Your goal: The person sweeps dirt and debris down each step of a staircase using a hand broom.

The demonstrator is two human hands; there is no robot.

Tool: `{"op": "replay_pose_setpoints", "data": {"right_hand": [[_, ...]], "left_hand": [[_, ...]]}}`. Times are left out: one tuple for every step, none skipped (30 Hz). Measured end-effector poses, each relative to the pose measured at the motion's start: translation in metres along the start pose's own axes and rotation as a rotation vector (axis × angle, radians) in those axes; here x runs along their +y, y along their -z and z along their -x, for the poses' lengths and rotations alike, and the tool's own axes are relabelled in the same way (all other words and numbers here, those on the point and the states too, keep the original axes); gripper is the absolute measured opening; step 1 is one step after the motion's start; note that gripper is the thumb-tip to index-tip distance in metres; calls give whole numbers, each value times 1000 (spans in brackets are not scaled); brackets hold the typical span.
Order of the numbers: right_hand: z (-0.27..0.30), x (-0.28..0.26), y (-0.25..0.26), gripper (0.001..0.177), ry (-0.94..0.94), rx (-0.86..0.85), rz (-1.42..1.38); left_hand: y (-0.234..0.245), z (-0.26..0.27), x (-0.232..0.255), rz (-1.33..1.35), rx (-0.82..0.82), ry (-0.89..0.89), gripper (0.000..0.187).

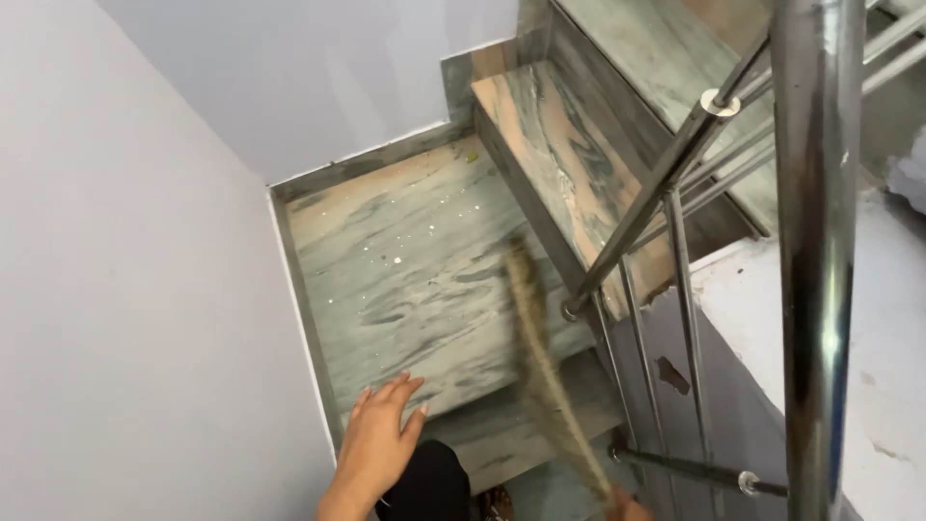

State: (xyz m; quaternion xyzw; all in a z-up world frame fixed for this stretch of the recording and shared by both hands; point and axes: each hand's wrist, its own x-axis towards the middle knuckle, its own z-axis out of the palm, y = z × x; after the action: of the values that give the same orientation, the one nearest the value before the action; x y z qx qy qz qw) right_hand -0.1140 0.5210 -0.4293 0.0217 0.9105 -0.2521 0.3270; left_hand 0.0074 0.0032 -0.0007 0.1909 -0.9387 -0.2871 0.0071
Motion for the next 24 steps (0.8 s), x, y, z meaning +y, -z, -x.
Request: {"op": "replay_pose_setpoints", "data": {"right_hand": [[-1,-10,-11,56,127,-98,1],[-3,-19,-23,56,253,-197,3],[-5,-34,-28,56,260,-201,6],[-6,-48,-34,56,315,-275,41],[-4,-60,-43,57,366,-353,76],[12,-81,-25,57,369,-360,78],[26,-103,-7,59,331,-298,99],[40,-127,11,61,292,-236,119],[54,-136,28,61,296,-234,123],[67,-146,44,61,236,-186,127],[81,-155,61,62,176,-139,132],[65,-122,54,62,178,-138,136],[48,-91,47,57,122,-32,179],[31,-61,40,53,67,74,220],[25,-46,25,53,71,71,227],[19,-31,10,49,-4,91,212],[15,-15,-6,46,-82,112,196],[17,-20,-17,46,-80,109,201],[19,-26,-28,41,-68,97,260],[20,-31,-39,37,-57,84,318],[25,-35,-48,37,-58,80,322],[30,-38,-58,32,12,-44,412],[32,-45,-68,37,87,-166,498],[24,-43,-71,37,91,-169,501]], "left_hand": [[1,5,0,-7,-11,4,57],[2,10,-1,-13,-21,9,57],[8,13,3,-15,-15,15,57],[14,15,6,-13,-17,36,57],[20,20,8,-12,-23,59,57],[19,25,3,-14,-22,67,57],[18,27,-3,-19,-7,69,57],[19,29,-10,-25,7,71,57],[19,32,-14,-23,12,72,57],[19,35,-19,-20,42,62,57],[18,37,-23,-18,71,52,57],[15,41,-29,-15,74,54,57],[11,44,-36,11,78,64,56],[8,48,-43,36,81,74,55],[13,53,-41,39,85,82,55],[18,58,-40,53,65,116,55],[23,63,-39,67,43,150,56],[20,65,-48,69,44,156,56],[17,67,-56,60,55,174,56],[15,69,-64,52,67,192,56],[10,70,-68,53,64,197,56],[6,71,-73,51,91,182,55],[3,71,-78,47,123,166,54],[8,70,-73,47,125,170,54]]}}
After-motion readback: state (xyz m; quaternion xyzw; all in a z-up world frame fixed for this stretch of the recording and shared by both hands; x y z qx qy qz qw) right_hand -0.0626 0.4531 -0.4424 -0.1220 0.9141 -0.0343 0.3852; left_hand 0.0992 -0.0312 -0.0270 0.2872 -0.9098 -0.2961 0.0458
